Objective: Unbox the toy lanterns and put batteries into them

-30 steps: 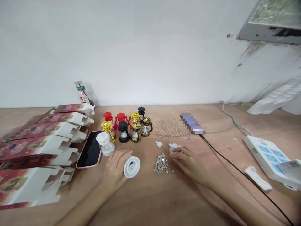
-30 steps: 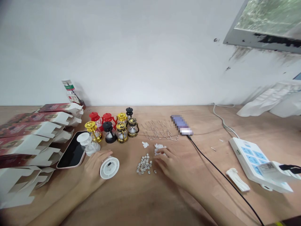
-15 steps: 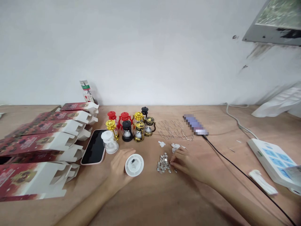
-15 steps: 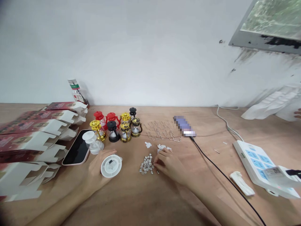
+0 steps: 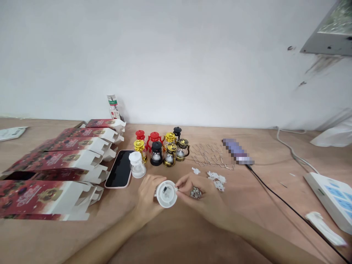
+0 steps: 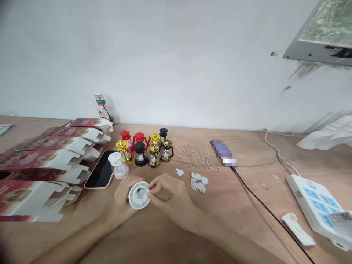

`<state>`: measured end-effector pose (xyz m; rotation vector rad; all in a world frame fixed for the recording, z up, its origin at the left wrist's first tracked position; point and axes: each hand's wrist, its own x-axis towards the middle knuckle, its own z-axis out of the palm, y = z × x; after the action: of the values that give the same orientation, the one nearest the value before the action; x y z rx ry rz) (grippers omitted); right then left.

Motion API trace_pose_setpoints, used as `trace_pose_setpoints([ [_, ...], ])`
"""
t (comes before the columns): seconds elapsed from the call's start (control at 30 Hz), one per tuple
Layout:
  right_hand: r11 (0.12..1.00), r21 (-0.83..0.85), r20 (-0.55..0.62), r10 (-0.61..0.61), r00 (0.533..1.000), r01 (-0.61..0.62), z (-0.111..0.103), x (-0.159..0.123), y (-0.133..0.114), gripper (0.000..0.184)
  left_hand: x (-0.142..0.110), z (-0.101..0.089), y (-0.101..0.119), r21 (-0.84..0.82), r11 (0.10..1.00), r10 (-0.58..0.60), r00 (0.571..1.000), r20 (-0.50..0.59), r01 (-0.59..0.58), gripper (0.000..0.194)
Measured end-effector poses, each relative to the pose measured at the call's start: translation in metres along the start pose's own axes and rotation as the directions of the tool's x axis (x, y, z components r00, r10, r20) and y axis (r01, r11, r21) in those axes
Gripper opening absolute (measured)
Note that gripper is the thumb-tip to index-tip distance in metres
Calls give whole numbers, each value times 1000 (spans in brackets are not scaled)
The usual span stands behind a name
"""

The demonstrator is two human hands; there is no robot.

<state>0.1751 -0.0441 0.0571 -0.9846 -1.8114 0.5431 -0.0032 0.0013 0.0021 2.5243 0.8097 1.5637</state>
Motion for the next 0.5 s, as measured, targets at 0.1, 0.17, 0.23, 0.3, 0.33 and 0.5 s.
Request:
trace_pose_setpoints([
  [0.1,998,-51,-8,-36,999,35,6,5,3,21,-3,2,1,-1,1000,-18,1000,15,18,32],
  [0.17,989,-127,-50,-78,996,72,9,6,5,18,-4,4,1,-4,1000,-29,999,15,29,38],
  [0.23,963,-216,-76,-178,981,158,13,6,6,13,-6,5,1,-11,999,-45,999,14,45,43],
  [0.3,911,-308,-61,-307,950,274,15,5,6,12,-7,6,1,-13,998,-58,998,21,58,46],
  [0.33,881,-350,-41,-354,934,318,16,4,5,12,-8,6,0,-11,998,-61,998,27,62,48],
  [0.5,813,-440,32,-411,911,382,15,1,3,18,-10,6,-1,7,999,-32,999,29,32,46],
])
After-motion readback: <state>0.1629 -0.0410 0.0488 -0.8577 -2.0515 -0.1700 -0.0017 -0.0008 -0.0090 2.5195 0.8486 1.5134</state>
